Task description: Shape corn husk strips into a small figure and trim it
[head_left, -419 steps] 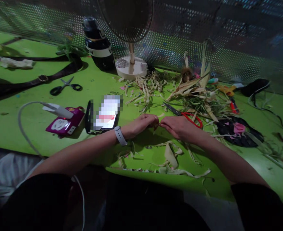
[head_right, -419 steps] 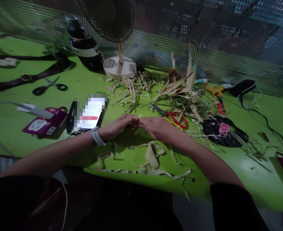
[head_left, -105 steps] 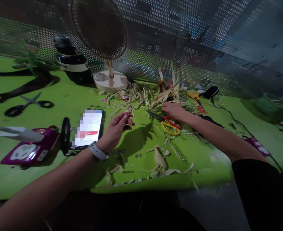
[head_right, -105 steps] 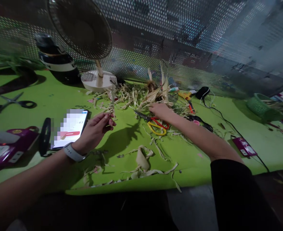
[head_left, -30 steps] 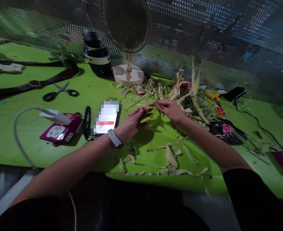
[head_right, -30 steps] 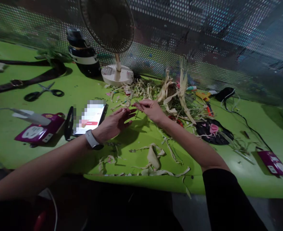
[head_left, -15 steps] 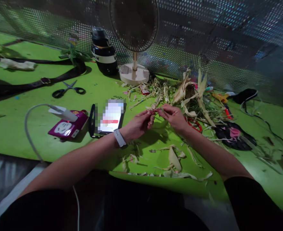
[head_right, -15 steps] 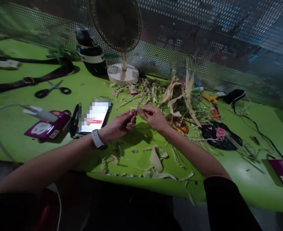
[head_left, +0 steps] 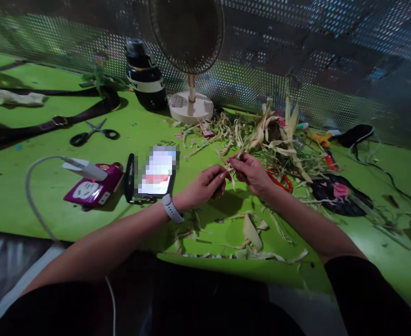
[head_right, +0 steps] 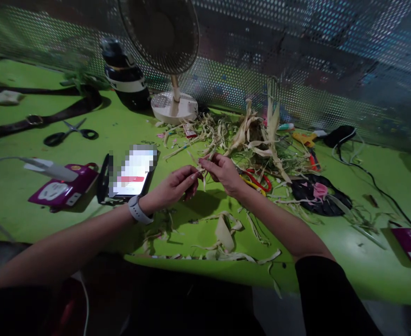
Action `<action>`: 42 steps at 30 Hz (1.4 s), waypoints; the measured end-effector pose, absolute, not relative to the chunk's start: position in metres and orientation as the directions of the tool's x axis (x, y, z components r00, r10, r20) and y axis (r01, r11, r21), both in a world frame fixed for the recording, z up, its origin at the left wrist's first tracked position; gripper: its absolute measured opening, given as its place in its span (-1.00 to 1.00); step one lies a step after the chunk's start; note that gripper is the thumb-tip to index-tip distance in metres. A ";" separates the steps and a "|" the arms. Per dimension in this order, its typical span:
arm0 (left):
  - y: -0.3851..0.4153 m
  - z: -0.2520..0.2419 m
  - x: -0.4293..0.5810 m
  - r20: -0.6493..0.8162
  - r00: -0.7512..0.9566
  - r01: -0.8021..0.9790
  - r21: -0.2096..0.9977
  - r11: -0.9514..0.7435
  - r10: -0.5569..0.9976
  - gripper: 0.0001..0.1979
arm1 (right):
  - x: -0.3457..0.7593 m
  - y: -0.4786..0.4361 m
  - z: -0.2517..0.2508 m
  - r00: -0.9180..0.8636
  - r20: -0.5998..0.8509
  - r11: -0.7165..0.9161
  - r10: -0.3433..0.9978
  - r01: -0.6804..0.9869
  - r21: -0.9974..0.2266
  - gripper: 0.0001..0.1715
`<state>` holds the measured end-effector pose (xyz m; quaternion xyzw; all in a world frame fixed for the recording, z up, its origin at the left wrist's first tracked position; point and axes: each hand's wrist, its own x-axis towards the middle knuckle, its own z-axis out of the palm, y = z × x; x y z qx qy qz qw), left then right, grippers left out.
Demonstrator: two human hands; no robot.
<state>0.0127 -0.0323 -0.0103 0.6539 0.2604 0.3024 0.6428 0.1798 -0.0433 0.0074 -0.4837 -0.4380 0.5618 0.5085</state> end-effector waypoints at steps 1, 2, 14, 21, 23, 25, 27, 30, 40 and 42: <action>-0.033 -0.011 0.013 0.061 0.684 -0.045 0.998 -0.042 0.727 -0.71 | 0.180 -0.043 0.006 -0.006 -0.096 -0.096 0.995 -0.144 -0.985 -0.56; -0.033 -0.011 0.012 0.060 0.687 -0.048 0.998 -0.036 0.724 -0.71 | 0.180 -0.042 0.006 -0.009 -0.099 -0.099 0.995 -0.143 -0.985 -0.56; -0.037 -0.005 0.010 0.021 0.766 -0.105 0.990 0.092 0.643 -0.67 | 0.178 -0.043 -0.002 -0.059 -0.214 -0.221 0.975 -0.207 -0.953 -0.65; -0.040 -0.003 0.009 0.077 0.717 -0.059 0.997 -0.050 0.692 -0.70 | 0.179 -0.048 -0.001 -0.102 -0.148 -0.163 0.984 -0.153 -0.975 -0.63; -0.038 -0.001 0.007 0.093 0.706 -0.052 0.995 -0.080 0.702 -0.71 | 0.181 -0.049 0.003 -0.145 -0.100 -0.115 0.984 -0.103 -0.988 -0.54; -0.037 0.000 0.005 0.095 0.718 -0.046 0.995 -0.090 0.689 -0.73 | 0.183 -0.050 0.006 -0.183 -0.072 -0.084 0.981 -0.058 -0.995 -0.48; -0.036 0.001 0.004 0.085 0.729 -0.024 0.995 -0.098 0.680 -0.74 | 0.184 -0.051 0.006 -0.185 -0.061 -0.067 0.981 -0.031 -0.997 -0.49; -0.037 0.003 0.003 0.046 0.730 0.009 0.997 -0.077 0.682 -0.76 | 0.185 -0.053 0.000 -0.127 -0.012 -0.013 0.992 0.000 -1.000 -0.57; -0.041 0.006 0.006 -0.029 0.756 0.000 0.999 0.044 0.654 -0.75 | 0.177 -0.058 -0.014 -0.081 0.053 0.048 0.995 -0.057 -0.997 -0.66; -0.041 0.004 0.006 -0.020 0.759 -0.005 0.999 0.037 0.650 -0.74 | 0.176 -0.058 -0.014 -0.051 0.057 0.055 0.997 -0.049 -0.997 -0.64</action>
